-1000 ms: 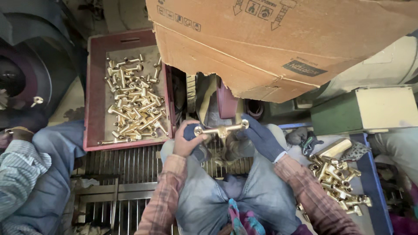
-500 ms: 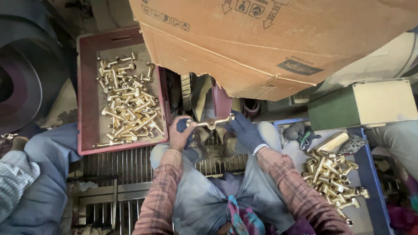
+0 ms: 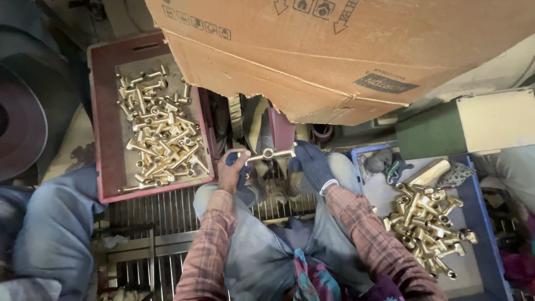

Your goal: The person sits on the floor and repeatedly rubs small brass-colored metal parts against a rotating grinding wheel. They handle the parts one at a time, turning them to polish different sides, and place the finished pieces into a blue tray.

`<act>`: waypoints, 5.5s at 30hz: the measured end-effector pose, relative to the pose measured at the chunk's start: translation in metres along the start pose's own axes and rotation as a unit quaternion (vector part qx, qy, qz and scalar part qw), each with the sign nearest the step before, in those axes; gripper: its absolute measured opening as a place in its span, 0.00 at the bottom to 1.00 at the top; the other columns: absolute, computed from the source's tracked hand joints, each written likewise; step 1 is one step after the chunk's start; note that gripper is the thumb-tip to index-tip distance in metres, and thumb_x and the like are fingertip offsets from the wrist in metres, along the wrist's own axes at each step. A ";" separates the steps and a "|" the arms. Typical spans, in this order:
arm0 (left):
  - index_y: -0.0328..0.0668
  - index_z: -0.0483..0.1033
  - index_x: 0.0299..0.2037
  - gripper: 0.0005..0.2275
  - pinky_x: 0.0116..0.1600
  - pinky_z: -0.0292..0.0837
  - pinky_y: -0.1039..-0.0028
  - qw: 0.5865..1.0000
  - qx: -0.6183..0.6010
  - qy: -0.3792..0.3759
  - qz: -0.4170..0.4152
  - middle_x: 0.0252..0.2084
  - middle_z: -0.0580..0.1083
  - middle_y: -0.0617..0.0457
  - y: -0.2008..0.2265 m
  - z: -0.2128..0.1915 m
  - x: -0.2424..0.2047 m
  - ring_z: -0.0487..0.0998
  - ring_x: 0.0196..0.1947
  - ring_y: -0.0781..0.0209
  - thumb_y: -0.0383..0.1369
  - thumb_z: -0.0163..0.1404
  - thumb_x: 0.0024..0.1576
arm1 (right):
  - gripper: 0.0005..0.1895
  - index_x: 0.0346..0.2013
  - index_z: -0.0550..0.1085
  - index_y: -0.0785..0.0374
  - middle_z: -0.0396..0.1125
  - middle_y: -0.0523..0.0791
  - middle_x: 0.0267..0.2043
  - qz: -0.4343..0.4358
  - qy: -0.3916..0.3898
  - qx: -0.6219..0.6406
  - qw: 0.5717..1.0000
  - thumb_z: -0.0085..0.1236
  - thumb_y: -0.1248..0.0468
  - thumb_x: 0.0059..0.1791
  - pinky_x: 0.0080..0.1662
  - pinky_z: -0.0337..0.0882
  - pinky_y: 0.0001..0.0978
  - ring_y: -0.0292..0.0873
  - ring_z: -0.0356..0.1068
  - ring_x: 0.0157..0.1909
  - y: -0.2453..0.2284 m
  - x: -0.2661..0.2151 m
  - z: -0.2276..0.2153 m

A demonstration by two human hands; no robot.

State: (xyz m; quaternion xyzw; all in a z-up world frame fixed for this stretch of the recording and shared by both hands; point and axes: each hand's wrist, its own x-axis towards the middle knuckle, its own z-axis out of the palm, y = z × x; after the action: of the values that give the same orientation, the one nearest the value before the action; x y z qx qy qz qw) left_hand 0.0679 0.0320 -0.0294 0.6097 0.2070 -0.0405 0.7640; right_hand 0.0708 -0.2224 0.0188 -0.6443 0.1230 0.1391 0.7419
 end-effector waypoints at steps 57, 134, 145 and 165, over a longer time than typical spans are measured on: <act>0.42 0.84 0.45 0.14 0.21 0.67 0.76 0.986 -0.029 -0.003 -0.164 0.26 0.74 0.57 0.006 -0.006 0.010 0.74 0.19 0.67 0.40 0.57 0.55 | 0.24 0.33 0.69 0.77 0.61 0.48 0.21 0.150 -0.039 0.122 0.980 0.58 0.54 0.58 0.33 0.72 0.39 0.41 0.61 0.23 -0.018 0.020 -0.003; 0.47 0.70 0.45 0.16 0.20 0.66 0.65 0.977 -0.171 -0.079 -0.104 0.30 0.72 0.49 -0.059 0.076 -0.042 0.70 0.19 0.55 0.50 0.41 0.63 | 0.16 0.46 0.70 0.65 0.62 0.45 0.19 0.035 -0.006 -0.180 0.983 0.56 0.59 0.48 0.21 0.61 0.32 0.38 0.60 0.15 -0.071 -0.044 -0.063; 0.41 0.68 0.47 0.13 0.41 0.70 0.74 0.996 -0.026 -0.014 0.089 0.38 0.71 0.53 -0.028 0.073 -0.025 0.70 0.36 0.66 0.43 0.41 0.69 | 0.17 0.50 0.70 0.65 0.68 0.46 0.46 -0.201 -0.016 -0.234 0.951 0.61 0.67 0.49 0.42 0.76 0.30 0.36 0.70 0.42 -0.048 -0.024 -0.066; 0.47 0.70 0.43 0.16 0.19 0.64 0.69 0.924 -0.293 -0.100 -0.226 0.30 0.76 0.48 -0.107 0.071 0.029 0.75 0.21 0.57 0.50 0.41 0.65 | 0.19 0.29 0.73 0.69 0.63 0.45 0.21 0.133 0.018 -0.165 0.977 0.58 0.53 0.48 0.25 0.67 0.35 0.40 0.60 0.18 -0.044 0.023 -0.051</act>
State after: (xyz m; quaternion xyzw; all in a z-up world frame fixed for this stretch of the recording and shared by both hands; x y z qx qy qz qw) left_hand 0.0795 -0.0568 -0.1259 0.2884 0.2648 -0.2104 0.8958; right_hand 0.1082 -0.2776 0.0438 -0.7383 0.1962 0.2432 0.5977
